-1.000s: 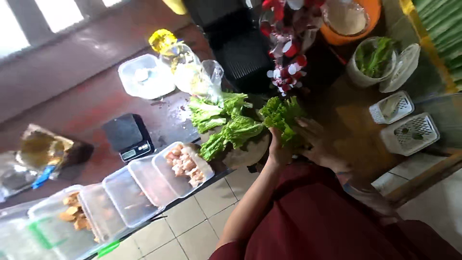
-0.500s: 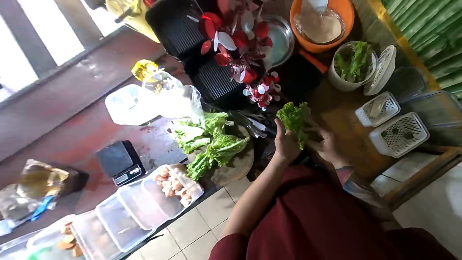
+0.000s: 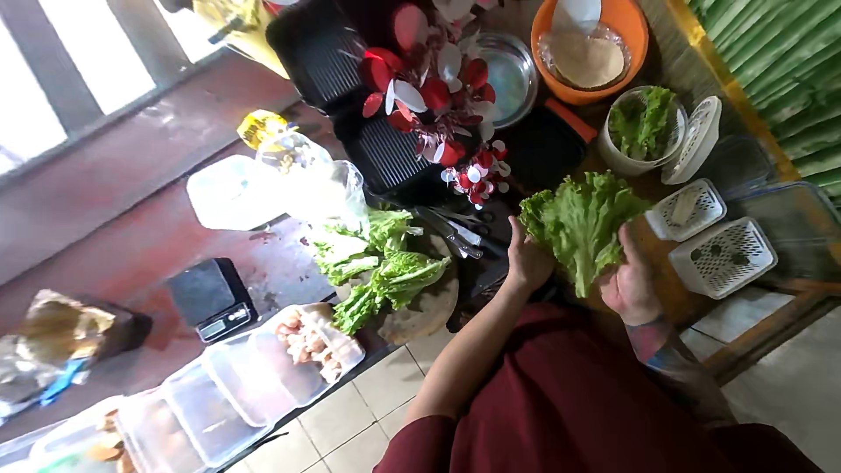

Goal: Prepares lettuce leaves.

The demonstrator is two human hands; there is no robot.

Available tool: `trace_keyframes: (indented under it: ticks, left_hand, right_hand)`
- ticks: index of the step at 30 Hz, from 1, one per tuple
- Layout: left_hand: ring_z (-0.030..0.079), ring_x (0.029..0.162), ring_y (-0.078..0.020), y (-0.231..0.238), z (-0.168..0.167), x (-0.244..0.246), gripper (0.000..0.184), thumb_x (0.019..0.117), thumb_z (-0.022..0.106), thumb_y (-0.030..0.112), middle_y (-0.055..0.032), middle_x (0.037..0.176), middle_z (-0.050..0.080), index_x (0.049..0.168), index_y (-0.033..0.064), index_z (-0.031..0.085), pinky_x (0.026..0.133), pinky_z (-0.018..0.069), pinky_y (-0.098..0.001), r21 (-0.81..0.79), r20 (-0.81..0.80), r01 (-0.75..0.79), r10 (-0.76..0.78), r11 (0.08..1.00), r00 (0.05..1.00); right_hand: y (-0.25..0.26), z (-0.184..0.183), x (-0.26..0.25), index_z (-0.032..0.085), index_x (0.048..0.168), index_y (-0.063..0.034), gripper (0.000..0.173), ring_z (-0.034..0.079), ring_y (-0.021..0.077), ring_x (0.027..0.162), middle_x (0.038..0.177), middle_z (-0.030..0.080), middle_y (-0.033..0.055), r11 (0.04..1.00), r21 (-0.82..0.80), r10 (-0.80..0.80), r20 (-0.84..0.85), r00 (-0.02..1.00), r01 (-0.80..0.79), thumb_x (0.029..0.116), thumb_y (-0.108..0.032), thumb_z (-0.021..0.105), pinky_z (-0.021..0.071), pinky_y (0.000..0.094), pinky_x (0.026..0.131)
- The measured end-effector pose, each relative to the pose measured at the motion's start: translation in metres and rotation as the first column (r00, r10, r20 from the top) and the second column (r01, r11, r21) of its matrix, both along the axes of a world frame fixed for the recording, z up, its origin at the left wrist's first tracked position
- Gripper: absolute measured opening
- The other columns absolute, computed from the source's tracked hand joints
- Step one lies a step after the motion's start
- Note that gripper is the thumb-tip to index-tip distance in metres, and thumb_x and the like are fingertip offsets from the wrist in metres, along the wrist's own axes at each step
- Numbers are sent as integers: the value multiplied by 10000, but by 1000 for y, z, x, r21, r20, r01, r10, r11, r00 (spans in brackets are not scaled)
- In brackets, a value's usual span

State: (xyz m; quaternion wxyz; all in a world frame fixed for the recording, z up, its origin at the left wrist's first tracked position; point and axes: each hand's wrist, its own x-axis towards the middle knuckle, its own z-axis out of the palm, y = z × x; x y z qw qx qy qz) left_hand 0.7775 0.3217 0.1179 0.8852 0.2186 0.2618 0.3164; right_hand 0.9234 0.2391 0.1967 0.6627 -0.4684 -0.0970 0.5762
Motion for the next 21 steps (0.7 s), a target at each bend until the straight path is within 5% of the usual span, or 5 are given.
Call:
trace_keyframes:
  ticks: [3, 7, 12, 17, 21]
  left_hand:
    - [612, 1225, -178, 0, -2, 5, 951, 821, 98, 948, 27, 1328, 656, 1382, 352, 582, 956, 547, -513, -1, 84, 3, -2, 1000, 996]
    - [593, 1261, -232, 4, 3, 9, 899, 865, 193, 911, -23, 1373, 632, 1428, 305, 544, 1003, 520, -545, -5, 103, 14, -13, 1000, 995]
    - [637, 1198, -240, 4, 8, 17, 600, 1067, 379, 556, -112, 1307, 660, 1463, 121, 495, 1038, 530, -476, 178, -210, 191, -153, 965, 966]
    - [521, 1283, -207, 12, 28, 8, 449, 1009, 609, 418, -94, 1459, 471, 1397, 193, 604, 1038, 514, -437, 514, -544, 284, 52, 810, 837]
    - [604, 1166, -204, 10, 43, -26, 670, 994, 610, 475, -55, 1427, 538, 1593, 290, 372, 959, 558, -423, 589, -518, 333, 27, 736, 855]
  right_hand:
    - [5, -17, -1, 522, 1420, -179, 421, 620, 157, 1230, 1337, 639, 26, 999, 31, 9, 140, 990, -13, 1070, -414, 511, 542, 391, 1041]
    - [0, -61, 3, 133, 1654, -302, 998, 308, 241, 1524, 1703, 202, 26, 998, -49, 59, 561, 826, -38, 895, -384, 775, 398, 520, 1190]
    - [4, -61, -4, 447, 1487, -135, 540, 693, 246, 1087, 1251, 678, 128, 948, -304, 116, 43, 992, -98, 1015, -313, 641, 607, 449, 906]
    - [29, -43, 17, 562, 1358, -62, 418, 709, 235, 975, 1130, 704, 142, 927, -375, 73, 192, 979, 5, 1002, -262, 653, 617, 446, 841]
    - [65, -20, 66, 516, 1416, -171, 498, 671, 189, 1055, 1223, 667, 64, 955, -267, -37, 325, 945, 129, 991, -395, 648, 594, 424, 869]
